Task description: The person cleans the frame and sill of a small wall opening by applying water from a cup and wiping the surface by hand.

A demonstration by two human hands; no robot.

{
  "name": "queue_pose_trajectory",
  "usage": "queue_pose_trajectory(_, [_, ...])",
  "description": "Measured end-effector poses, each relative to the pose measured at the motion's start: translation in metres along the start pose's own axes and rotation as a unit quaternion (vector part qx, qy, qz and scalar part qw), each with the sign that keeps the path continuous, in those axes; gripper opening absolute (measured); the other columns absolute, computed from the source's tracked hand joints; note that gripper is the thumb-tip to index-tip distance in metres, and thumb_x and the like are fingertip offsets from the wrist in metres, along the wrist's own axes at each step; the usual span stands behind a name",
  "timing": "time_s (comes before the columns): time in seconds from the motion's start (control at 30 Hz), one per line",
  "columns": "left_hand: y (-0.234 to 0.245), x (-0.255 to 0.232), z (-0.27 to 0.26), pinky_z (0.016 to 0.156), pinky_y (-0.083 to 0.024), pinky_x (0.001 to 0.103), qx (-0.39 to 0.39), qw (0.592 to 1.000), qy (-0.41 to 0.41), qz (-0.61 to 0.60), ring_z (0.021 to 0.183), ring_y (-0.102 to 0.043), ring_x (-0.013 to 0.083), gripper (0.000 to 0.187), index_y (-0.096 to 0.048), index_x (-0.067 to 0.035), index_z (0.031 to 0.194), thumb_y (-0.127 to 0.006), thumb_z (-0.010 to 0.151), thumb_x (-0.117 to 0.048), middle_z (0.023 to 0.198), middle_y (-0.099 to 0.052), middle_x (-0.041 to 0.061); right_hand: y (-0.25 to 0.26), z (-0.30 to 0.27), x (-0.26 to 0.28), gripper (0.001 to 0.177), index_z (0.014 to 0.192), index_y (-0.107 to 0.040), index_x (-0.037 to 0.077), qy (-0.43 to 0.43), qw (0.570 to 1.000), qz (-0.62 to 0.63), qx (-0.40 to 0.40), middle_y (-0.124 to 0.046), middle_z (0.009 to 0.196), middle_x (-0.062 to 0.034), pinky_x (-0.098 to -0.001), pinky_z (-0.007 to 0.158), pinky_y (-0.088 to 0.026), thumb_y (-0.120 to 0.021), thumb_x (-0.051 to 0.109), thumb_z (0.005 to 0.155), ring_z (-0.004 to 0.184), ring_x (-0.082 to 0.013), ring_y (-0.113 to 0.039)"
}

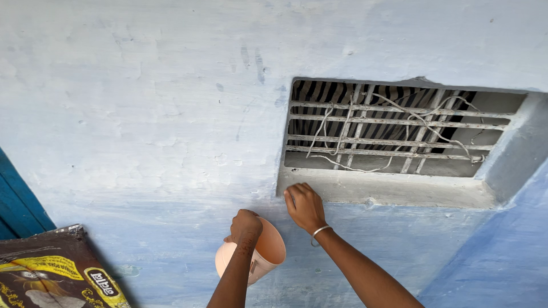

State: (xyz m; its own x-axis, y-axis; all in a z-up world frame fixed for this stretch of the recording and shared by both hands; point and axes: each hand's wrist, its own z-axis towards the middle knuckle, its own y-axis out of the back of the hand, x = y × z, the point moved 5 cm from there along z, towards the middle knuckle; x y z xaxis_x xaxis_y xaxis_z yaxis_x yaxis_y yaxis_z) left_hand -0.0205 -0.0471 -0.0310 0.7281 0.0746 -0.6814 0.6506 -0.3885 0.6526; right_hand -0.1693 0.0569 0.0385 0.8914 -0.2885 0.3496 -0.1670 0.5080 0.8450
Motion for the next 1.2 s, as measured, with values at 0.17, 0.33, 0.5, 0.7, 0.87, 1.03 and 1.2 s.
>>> queue_pose_trajectory(0.17, [-0.002,-0.010,-0.008,0.124,-0.018,0.066,0.016,0.999,-0.012,-0.026,0.131,-0.061,0.0306,0.033,-0.080,-0.028,0.114,-0.051,0.103,-0.017,0.132,-0.071,0.006,-0.023,0.034,-0.009,0.052,0.147,-0.049,0.002,0.089,0.996,-0.023,-0.006,-0.042,0.159,-0.0162,-0.0464,0.125,-0.026,-0.036,0.033,0.106,0.150,-0.0284,-0.035])
queue_pose_trajectory(0.33, [-0.008,-0.033,-0.029,0.124,-0.020,0.064,0.038,0.999,-0.017,-0.032,0.130,-0.062,0.0300,0.031,-0.080,-0.029,0.114,-0.053,0.102,-0.019,0.134,-0.070,0.006,-0.035,0.013,-0.038,0.078,0.161,-0.017,0.012,0.050,0.977,-0.149,0.147,-0.014,0.169,-0.0062,-0.0456,0.126,-0.010,-0.023,0.061,0.100,0.156,-0.0219,-0.011])
queue_pose_trajectory(0.5, [-0.042,-0.065,-0.066,0.122,-0.022,0.065,0.079,0.994,-0.077,-0.001,0.134,-0.057,0.0302,0.030,-0.078,-0.032,0.116,-0.055,0.100,-0.021,0.138,-0.066,0.006,0.024,-0.018,-0.137,0.086,0.162,-0.017,0.008,-0.111,0.969,-0.203,0.087,-0.015,0.171,-0.0100,-0.0530,0.127,-0.012,-0.019,0.068,0.101,0.158,-0.0244,-0.011])
queue_pose_trajectory(0.7, [-0.104,-0.095,-0.073,0.113,-0.045,0.055,0.149,0.981,-0.118,0.038,0.135,-0.059,0.0276,0.058,-0.039,-0.033,0.154,-0.048,0.100,-0.013,0.148,-0.060,0.003,0.043,-0.014,-0.211,0.088,0.159,-0.021,-0.001,-0.315,0.932,-0.175,0.032,-0.013,0.170,-0.0194,-0.0605,0.124,-0.010,-0.018,0.067,0.103,0.158,-0.0351,-0.009])
queue_pose_trajectory(0.87, [-0.152,-0.120,-0.098,0.109,-0.048,0.052,0.179,0.953,-0.206,0.134,0.134,-0.057,0.0322,0.096,0.018,-0.028,0.164,-0.052,0.099,-0.014,0.149,-0.055,0.013,0.002,0.006,-0.157,0.078,0.161,-0.017,0.008,-0.053,0.985,-0.085,0.143,-0.012,0.171,-0.0087,-0.0554,0.125,-0.008,-0.024,0.057,0.100,0.157,-0.0272,-0.008])
queue_pose_trajectory(1.03, [-0.175,-0.150,-0.141,0.108,-0.045,0.059,0.186,0.940,-0.220,0.183,0.125,-0.063,0.0311,0.103,0.024,-0.028,0.162,-0.055,0.097,-0.011,0.140,-0.062,0.013,0.060,-0.027,-0.223,0.086,0.161,-0.014,0.007,-0.097,0.980,-0.137,0.107,-0.010,0.170,-0.0113,-0.0505,0.125,-0.009,-0.023,0.066,0.099,0.157,-0.0272,-0.009])
queue_pose_trajectory(1.2, [-0.220,-0.190,-0.155,0.103,-0.052,0.055,0.208,0.932,-0.238,0.174,0.119,-0.068,0.0331,0.104,0.027,-0.029,0.162,-0.051,0.097,-0.007,0.135,-0.065,0.017,0.141,-0.076,-0.347,0.091,0.161,-0.011,0.005,-0.336,0.923,-0.175,0.065,-0.006,0.171,-0.0122,-0.0552,0.126,-0.004,-0.018,0.071,0.099,0.159,-0.0290,-0.003])
